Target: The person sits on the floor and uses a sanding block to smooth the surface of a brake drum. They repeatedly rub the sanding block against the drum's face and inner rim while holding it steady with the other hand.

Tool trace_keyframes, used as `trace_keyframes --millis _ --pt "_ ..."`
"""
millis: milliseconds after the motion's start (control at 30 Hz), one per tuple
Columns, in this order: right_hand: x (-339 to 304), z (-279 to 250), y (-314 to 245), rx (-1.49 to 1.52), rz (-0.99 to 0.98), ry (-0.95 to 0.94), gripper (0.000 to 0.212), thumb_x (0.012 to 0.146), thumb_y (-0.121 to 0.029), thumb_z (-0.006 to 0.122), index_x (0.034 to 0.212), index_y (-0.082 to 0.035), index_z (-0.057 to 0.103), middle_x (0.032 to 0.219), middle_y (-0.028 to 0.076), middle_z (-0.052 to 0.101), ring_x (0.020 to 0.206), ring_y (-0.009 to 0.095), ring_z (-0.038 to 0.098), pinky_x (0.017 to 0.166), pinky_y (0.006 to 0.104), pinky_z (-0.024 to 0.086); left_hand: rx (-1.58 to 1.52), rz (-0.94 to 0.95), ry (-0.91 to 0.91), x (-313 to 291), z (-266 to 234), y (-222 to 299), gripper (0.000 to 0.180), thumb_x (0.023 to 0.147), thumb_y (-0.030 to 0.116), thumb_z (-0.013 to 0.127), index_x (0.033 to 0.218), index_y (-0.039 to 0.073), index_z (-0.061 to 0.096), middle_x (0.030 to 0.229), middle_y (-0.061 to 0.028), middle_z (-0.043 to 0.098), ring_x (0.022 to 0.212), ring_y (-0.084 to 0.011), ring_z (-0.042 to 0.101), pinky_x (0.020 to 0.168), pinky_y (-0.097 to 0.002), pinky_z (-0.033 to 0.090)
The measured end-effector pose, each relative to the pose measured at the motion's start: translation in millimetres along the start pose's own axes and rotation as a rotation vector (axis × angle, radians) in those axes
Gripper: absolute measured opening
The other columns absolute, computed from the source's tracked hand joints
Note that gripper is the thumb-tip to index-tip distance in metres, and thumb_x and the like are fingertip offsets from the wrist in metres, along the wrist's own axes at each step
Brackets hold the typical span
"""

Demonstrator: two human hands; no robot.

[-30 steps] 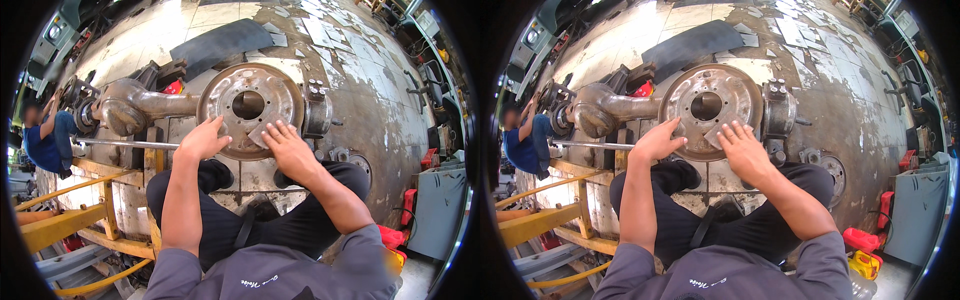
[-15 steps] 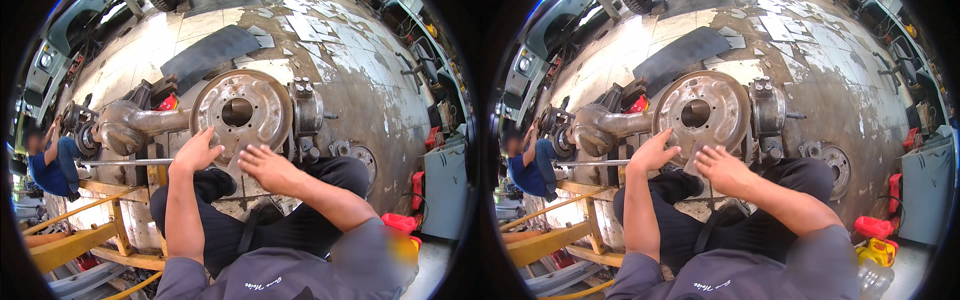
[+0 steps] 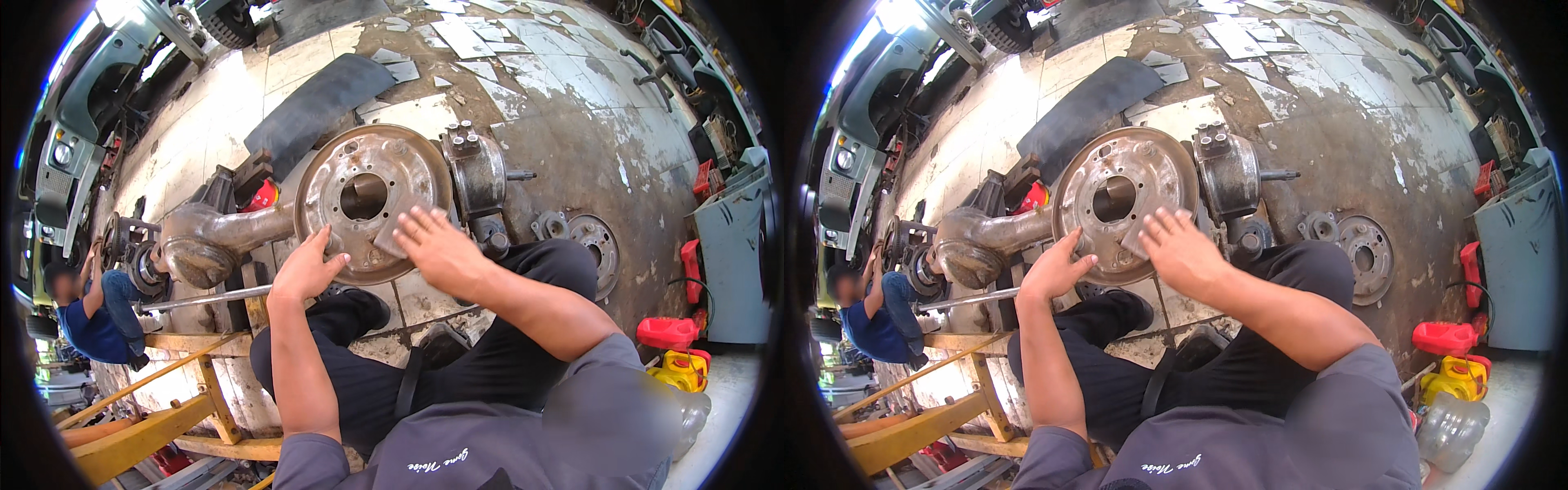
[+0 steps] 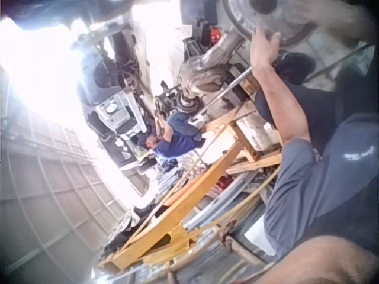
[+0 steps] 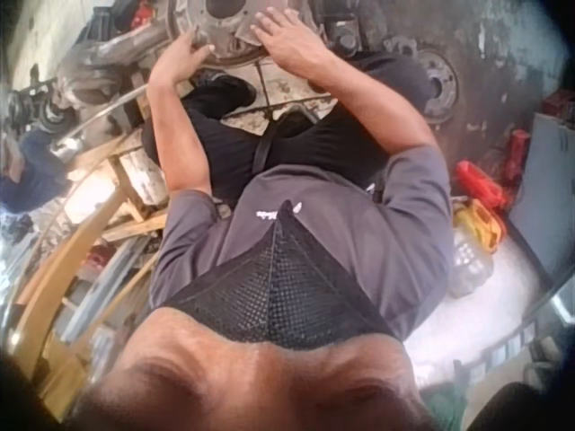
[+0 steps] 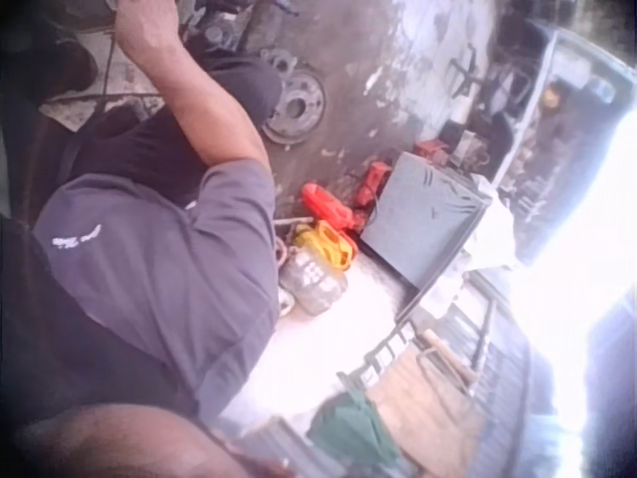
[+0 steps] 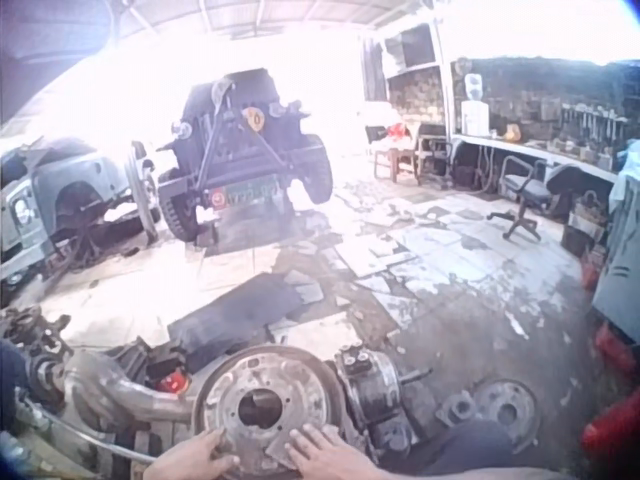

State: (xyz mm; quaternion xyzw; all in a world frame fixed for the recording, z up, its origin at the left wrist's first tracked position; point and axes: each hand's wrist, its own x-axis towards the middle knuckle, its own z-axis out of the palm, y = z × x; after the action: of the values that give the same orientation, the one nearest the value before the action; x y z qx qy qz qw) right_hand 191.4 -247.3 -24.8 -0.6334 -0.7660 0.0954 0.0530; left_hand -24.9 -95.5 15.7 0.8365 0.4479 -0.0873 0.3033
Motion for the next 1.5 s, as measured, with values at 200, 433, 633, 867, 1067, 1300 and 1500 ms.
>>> trace_keyframes --millis 200,433,633,867,1067,1300,1500 --pt "2.8 2.5 -3.6 0.079 -0.111 -0.005 0.051 0.096 -0.012 0.049 0.146 -0.001 0.049 0.157 0.019 0.043 0.149 0.036 0.035 0.123 0.0500 0.026 0.008 -0.011 -0.013 -4.2 -2.7 -2.1 0.078 0.093 0.038 0.068 0.153 -0.002 0.038 0.154 -0.0250 0.044 0.143 -0.0331 0.044 0.118 -0.0391 0.036" --pt "-4.9 -1.6 -25.5 0.092 -0.163 -0.052 0.049 0.095 -0.009 0.049 0.143 -0.002 0.053 0.155 0.020 0.045 0.148 0.038 0.036 0.122 0.0501 0.027 0.034 -0.001 0.003 3.9 5.3 -8.8 0.078 0.093 0.043 0.065 0.153 0.000 0.039 0.152 -0.0280 0.044 0.140 -0.0385 0.046 0.116 -0.0422 0.038" --pt "7.4 -7.6 -16.4 -0.036 -0.033 -0.003 0.052 0.094 -0.007 0.049 0.145 0.000 0.051 0.156 0.019 0.045 0.148 0.038 0.036 0.123 0.0506 0.026 -0.034 -0.052 -0.021 -3.8 4.1 -10.7 0.078 0.094 0.041 0.065 0.154 0.002 0.036 0.151 -0.0272 0.046 0.135 -0.0390 0.050 0.113 -0.0428 0.041" --pt "8.5 -14.3 -16.2 -0.018 -0.055 -0.042 0.053 0.093 -0.004 0.048 0.146 -0.001 0.050 0.156 0.019 0.045 0.149 0.038 0.034 0.123 0.0508 0.024 -0.038 -0.040 -0.042 2.5 6.4 -11.1 0.077 0.095 0.041 0.065 0.156 0.003 0.034 0.148 -0.0260 0.048 0.132 -0.0386 0.053 0.112 -0.0442 0.042" --pt "-1.6 -8.7 -25.4 0.036 -0.130 -0.076 0.050 0.093 -0.005 0.049 0.143 -0.001 0.053 0.154 0.020 0.047 0.147 0.038 0.037 0.123 0.0515 0.026 -0.021 -0.077 -0.069 0.2 3.4 -4.1 0.077 0.095 0.040 0.065 0.155 0.004 0.035 0.147 -0.0242 0.049 0.132 -0.0378 0.053 0.111 -0.0443 0.044" --pt "5.8 -22.6 -3.7 -0.074 0.069 -0.058 0.054 0.091 -0.001 0.049 0.145 -0.001 0.051 0.156 0.019 0.044 0.149 0.038 0.034 0.124 0.0504 0.023 -0.028 -0.080 -0.072 -1.0 2.5 -5.4 0.076 0.095 0.040 0.065 0.156 0.005 0.034 0.148 -0.0244 0.048 0.132 -0.0380 0.053 0.111 -0.0450 0.044" --pt "5.1 -19.1 -11.5 0.065 -0.083 -0.094 0.054 0.091 -0.001 0.050 0.145 -0.004 0.053 0.155 0.018 0.046 0.149 0.038 0.034 0.123 0.0512 0.025 -0.018 -0.083 -0.073 -1.4 3.1 -5.5 0.076 0.095 0.040 0.065 0.156 0.005 0.034 0.149 -0.0238 0.047 0.133 -0.0377 0.053 0.111 -0.0451 0.044"
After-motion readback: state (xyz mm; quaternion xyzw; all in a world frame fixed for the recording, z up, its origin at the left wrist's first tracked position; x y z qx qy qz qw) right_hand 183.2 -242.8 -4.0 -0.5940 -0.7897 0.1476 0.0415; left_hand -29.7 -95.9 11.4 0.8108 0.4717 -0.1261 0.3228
